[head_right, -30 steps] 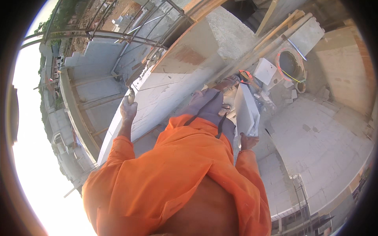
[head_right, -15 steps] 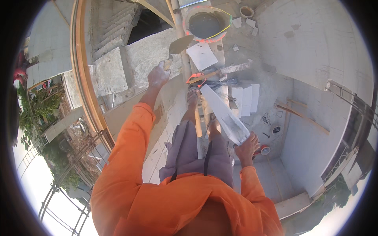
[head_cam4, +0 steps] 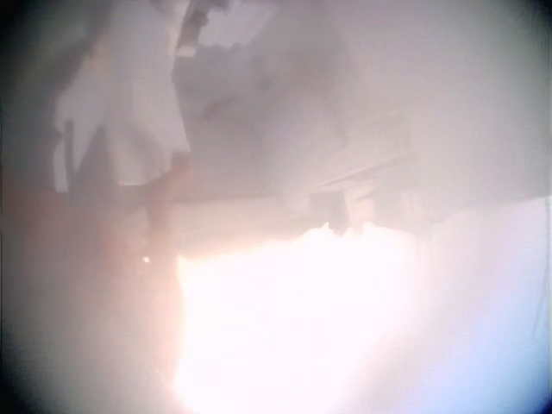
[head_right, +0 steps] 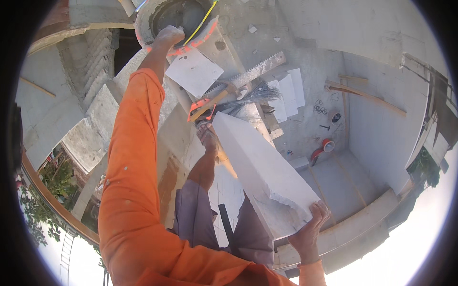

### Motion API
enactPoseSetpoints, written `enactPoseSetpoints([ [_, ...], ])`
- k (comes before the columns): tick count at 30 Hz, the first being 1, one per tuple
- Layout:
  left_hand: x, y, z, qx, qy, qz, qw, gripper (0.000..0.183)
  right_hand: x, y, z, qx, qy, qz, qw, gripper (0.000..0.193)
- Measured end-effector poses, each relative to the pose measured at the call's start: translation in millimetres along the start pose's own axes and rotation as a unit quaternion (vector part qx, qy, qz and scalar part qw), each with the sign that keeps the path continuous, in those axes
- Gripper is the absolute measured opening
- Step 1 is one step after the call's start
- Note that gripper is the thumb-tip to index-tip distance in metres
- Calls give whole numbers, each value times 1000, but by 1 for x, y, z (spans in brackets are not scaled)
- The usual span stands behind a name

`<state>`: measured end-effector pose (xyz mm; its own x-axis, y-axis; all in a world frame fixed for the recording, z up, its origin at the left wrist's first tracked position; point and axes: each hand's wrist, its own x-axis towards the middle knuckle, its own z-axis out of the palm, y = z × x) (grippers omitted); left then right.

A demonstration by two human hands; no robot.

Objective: The person applies mortar to the top of a structure with a trowel and places a white block onto the mortar bed.

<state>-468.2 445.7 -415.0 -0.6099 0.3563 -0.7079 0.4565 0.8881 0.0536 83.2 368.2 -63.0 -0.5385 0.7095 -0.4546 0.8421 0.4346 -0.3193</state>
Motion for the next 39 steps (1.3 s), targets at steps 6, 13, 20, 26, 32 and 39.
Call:
enactPoseSetpoints([
  [6, -7, -57, 9, -402, -97, -21, 910, 33, 7, -5, -5, -29, -11, -9, 999, 85],
  [13, -83, -89, 12, -539, -109, 59, 833, 21, -5, 10, -5, -64, -41, 4, 997, 85],
  [20, -237, -137, -43, -640, -26, 83, 763, 40, -6, 16, -2, -87, -39, -4, 995, 91],
  [26, -486, -211, -58, -722, 30, 69, 688, 38, 2, -2, -9, -119, -90, 42, 988, 95],
  [32, -752, -268, 16, -751, 91, -39, 652, 48, -1, 19, 13, -176, -91, 4, 980, 104],
  [39, -1006, -279, 173, -739, 130, -345, 563, 49, 12, 31, 19, -220, -107, 8, 970, 109],
])
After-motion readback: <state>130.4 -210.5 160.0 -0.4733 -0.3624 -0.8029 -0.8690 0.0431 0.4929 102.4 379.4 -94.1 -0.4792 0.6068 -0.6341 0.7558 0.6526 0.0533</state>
